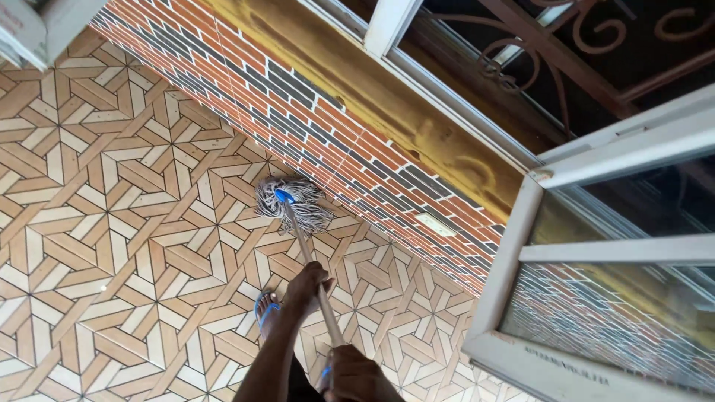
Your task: Mopping a tiled balcony floor using a mop and bucket.
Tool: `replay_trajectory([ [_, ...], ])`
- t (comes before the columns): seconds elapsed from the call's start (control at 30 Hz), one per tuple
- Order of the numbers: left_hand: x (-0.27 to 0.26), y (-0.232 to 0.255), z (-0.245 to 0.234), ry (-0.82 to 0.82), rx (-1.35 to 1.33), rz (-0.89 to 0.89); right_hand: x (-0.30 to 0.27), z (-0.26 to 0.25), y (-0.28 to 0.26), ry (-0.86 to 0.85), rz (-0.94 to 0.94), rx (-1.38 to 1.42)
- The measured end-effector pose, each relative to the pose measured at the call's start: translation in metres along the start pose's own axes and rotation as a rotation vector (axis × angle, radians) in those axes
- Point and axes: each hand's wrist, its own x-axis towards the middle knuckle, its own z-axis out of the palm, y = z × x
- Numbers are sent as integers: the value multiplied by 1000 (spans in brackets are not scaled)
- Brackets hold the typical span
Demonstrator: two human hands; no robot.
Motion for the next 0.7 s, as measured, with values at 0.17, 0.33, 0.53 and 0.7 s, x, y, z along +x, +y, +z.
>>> replay_trajectory([
  [0.17,-27,35,108,83,-81,88,-51,-53,0,26,-16,-55],
  [0.33,-54,98,210,-50,-172,67,-162,-72,-10,136,-4,-266],
  [0.53,-81,166,303,-198,-194,122,-236,-100,-21,235,275,-310],
  [0.7,-115,175,334,-352,-104,276,-269,-89,-36,77,620,-281],
])
